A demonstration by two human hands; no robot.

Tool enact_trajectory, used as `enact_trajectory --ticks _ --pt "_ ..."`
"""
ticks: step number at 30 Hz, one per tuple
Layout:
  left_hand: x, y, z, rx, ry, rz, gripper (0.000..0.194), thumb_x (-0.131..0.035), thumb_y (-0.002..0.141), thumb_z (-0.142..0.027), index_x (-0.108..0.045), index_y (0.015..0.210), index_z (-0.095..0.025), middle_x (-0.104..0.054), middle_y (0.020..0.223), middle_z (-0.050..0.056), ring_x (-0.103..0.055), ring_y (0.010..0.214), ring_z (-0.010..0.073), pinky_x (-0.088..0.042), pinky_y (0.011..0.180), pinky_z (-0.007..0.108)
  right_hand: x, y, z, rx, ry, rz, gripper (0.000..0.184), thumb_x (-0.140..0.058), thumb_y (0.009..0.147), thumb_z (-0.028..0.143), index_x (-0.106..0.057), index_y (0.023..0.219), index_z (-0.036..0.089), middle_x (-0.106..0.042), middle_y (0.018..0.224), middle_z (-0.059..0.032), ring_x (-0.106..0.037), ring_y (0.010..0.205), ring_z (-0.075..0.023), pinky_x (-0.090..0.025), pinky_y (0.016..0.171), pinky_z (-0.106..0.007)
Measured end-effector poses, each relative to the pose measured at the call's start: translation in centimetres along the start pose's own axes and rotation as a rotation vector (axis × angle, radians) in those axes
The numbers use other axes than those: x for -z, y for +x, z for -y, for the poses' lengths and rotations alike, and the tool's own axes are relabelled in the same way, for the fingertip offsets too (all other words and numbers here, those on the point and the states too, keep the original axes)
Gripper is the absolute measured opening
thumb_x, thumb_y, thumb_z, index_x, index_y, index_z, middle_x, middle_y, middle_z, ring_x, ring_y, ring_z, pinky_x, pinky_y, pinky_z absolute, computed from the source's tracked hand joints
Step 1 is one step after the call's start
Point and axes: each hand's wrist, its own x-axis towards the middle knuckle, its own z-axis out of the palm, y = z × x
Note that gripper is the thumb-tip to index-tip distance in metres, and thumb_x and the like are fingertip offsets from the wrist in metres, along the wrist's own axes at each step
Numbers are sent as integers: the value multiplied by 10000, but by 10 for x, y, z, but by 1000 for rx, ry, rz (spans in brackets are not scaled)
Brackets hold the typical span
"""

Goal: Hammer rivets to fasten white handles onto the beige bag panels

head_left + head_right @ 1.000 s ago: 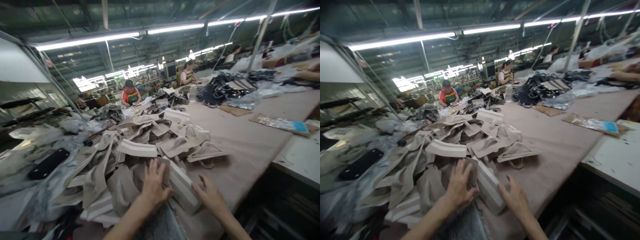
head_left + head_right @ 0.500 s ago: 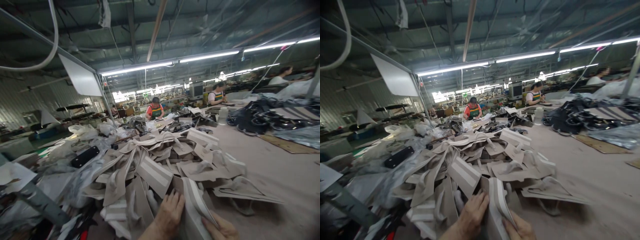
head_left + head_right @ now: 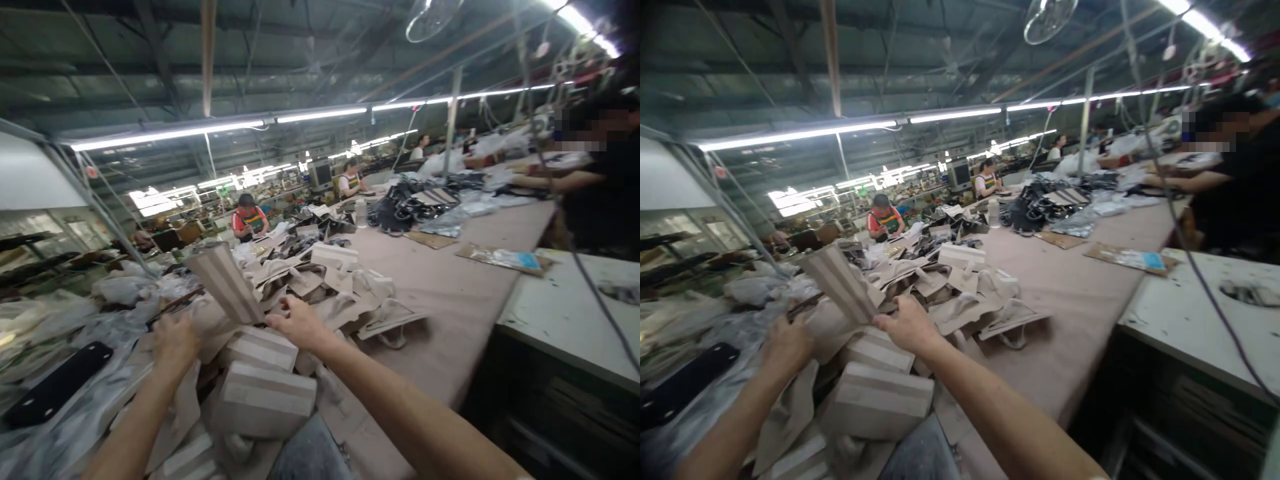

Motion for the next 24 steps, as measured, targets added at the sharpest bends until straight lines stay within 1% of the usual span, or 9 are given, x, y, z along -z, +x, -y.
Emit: enact_trajectory --ticks 1,2,5,9,11,13,17,20,24 --pt "-11 -7 6 39 61 18 385 -463 775 -167 -635 1096 -42 -637 1114 252 -570 1144 404 -511 887 546 6 -15 -11 28 -57 -23 450 -783 685 376 -664 1075 185 -678 1027 -95 -629 895 -246 -484 864 -392" --pt "-21 -19 8 -3 85 9 377 -451 813 -202 -631 1101 -36 -622 1143 263 -563 1157 401 -506 898 536 15 -35 -23 50 -124 -46 428 -753 721 354 -655 1107 197 -671 1079 -99 -623 957 -258 -472 905 -406" --pt "-50 -70 -14 -261 3 -78 409 -413 896 -294 -627 1129 -35 -569 1256 283 -534 1220 379 -475 983 504 52 -108 -66 0 -362 -116 335 -665 789 265 -648 1114 186 -665 1113 -116 -606 1051 -280 -462 956 -435" --pt "-79 -148 -89 -639 -209 -64 383 -476 899 -327 -617 1195 -127 -550 1366 218 -491 1302 357 -407 1065 534 105 -214 -112 -110 -637 -262 392 -626 818 227 -610 1200 141 -608 1253 -161 -558 1166 -303 -436 1021 -478" --pt "-88 -181 -132 -789 -315 -16 383 -492 899 -338 -616 1209 -151 -543 1388 205 -491 1305 355 -403 1061 545 130 -266 -118 -124 -806 -324 434 -634 816 218 -593 1240 137 -576 1309 -165 -513 1224 -313 -398 1061 -503" --pt "-96 -207 -177 -873 -423 47 402 -487 902 -373 -626 1198 -140 -543 1382 221 -488 1302 372 -412 1042 558 155 -312 -113 -164 -971 -375 463 -637 815 209 -578 1268 137 -548 1344 -165 -472 1264 -317 -359 1089 -520" --pt "-95 -242 -269 -1008 -625 177 444 -476 907 -418 -642 1186 -114 -538 1373 241 -476 1308 396 -413 1030 573 195 -389 -103 -389 -1199 -527 493 -616 843 255 -544 1311 117 -498 1391 -186 -425 1305 -331 -311 1108 -547" --pt "-78 -258 -328 -1113 -709 257 464 -488 914 -425 -631 1220 -107 -510 1406 245 -450 1334 402 -393 1047 579 205 -442 -111 -613 -1212 -612 587 -620 856 374 -502 1365 107 -510 1379 -207 -455 1283 -346 -355 1070 -534" --pt "-68 -268 -371 -1241 -703 361 487 -496 916 -429 -600 1276 -118 -463 1462 229 -386 1387 390 -327 1093 603 193 -503 -138 -821 -1082 -472 605 -617 851 509 -565 1301 108 -607 1250 -199 -555 1156 -342 -420 979 -503"
